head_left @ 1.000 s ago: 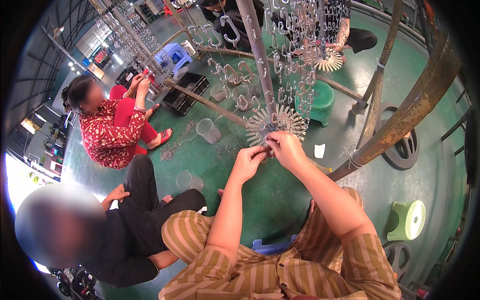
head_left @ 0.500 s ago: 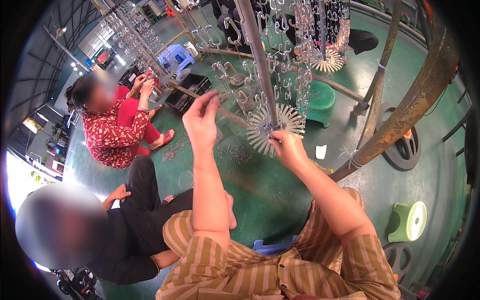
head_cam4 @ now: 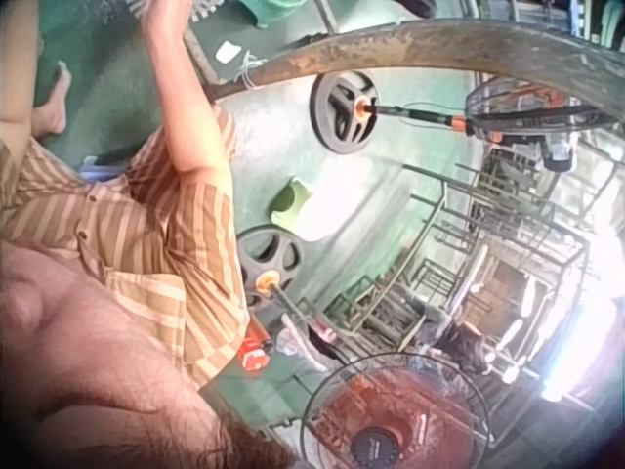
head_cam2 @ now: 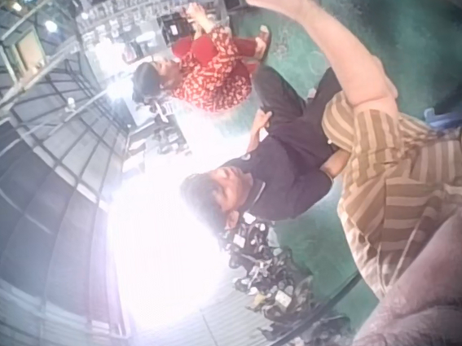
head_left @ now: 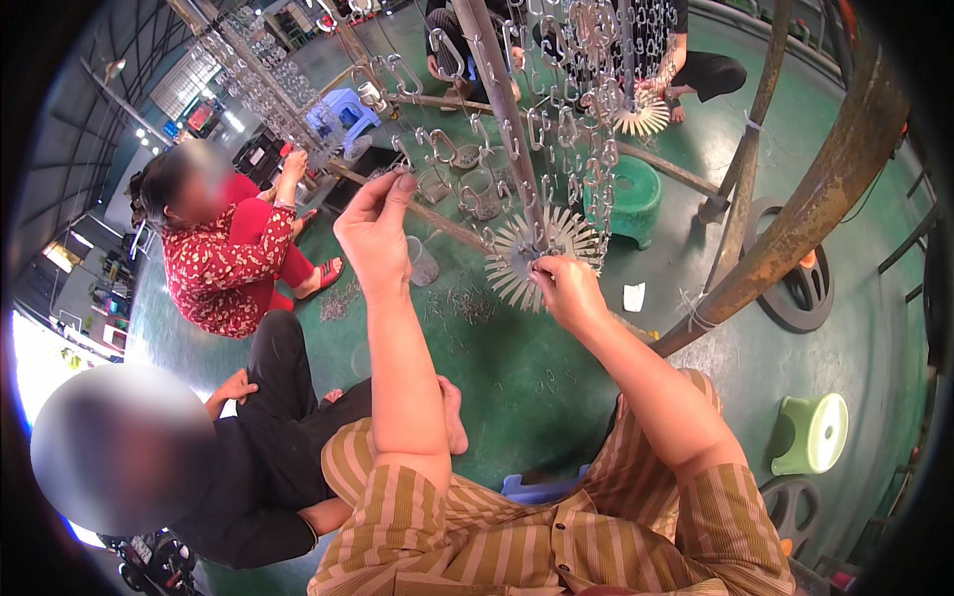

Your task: The person attaches small metal hooks to a circular metal plate on a vertical rack by hand. They pick up individual hooks from a central pile and slide them into the slots around the edge of the plate.

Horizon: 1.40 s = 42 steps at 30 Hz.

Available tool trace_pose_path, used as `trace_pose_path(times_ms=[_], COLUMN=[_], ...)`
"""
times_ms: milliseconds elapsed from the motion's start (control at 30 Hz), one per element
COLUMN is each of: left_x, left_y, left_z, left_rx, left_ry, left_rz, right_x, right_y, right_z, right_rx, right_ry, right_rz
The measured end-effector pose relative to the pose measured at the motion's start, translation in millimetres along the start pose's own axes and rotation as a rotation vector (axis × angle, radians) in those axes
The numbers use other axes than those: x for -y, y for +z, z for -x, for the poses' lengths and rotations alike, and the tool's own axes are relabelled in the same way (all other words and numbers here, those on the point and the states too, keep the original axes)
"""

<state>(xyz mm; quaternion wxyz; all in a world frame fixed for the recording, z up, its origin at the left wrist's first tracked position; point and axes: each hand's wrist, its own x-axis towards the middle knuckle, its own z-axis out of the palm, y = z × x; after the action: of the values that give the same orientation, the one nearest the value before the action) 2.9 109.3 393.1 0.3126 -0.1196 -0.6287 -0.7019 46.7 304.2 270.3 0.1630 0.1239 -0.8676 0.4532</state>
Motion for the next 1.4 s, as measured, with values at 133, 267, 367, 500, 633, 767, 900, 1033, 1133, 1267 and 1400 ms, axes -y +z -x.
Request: trace_pose_path(times_ms=[133, 267, 367, 500, 633, 767, 900, 1033, 1133, 1267, 1400], left_x=[0, 24, 47, 85, 95, 87, 84, 84, 83, 94, 88], left_y=[-10, -34, -34, -33, -27, -22, -23, -19, -13, -18, -8], left_z=[19, 56, 90, 112, 108, 105, 107, 105, 101, 101, 103], left_rx=[-0.037, 0.018, 0.126, 0.218, 0.262, 0.319, 0.342, 0.336, 0.334, 0.361, 0.395], left_ry=[-0.062, -0.203, -0.391, -0.442, -0.433, -0.438, -0.444, -0.394, -0.374, -0.307, -0.352], left_rz=[-0.013, -0.171, -0.257, -0.203, -0.307, -0.295, -0.319, -0.398, -0.454, -0.468, -0.521], right_x=[-2, 7, 6, 15, 15, 21, 25, 29, 28, 30, 26], right_y=[2, 2, 0, -1, 2, 0, 1, 2, 1, 2, -3], right_z=[3, 4, 4, 2, 0, 0, 3, 4, 3, 4, 1], right_rx=[-0.008, -0.008, -0.017, -0.027, -0.088, -0.088, -0.075, -0.076, -0.063, -0.057, -0.055], right_ry=[0.006, 0.08, 0.077, 0.111, 0.086, 0.073, 0.066, 0.064, 0.063, 0.052, 0.063], right_rz=[0.019, -0.041, -0.006, -0.019, -0.04, -0.045, -0.055, -0.054, -0.037, -0.028, -0.024])
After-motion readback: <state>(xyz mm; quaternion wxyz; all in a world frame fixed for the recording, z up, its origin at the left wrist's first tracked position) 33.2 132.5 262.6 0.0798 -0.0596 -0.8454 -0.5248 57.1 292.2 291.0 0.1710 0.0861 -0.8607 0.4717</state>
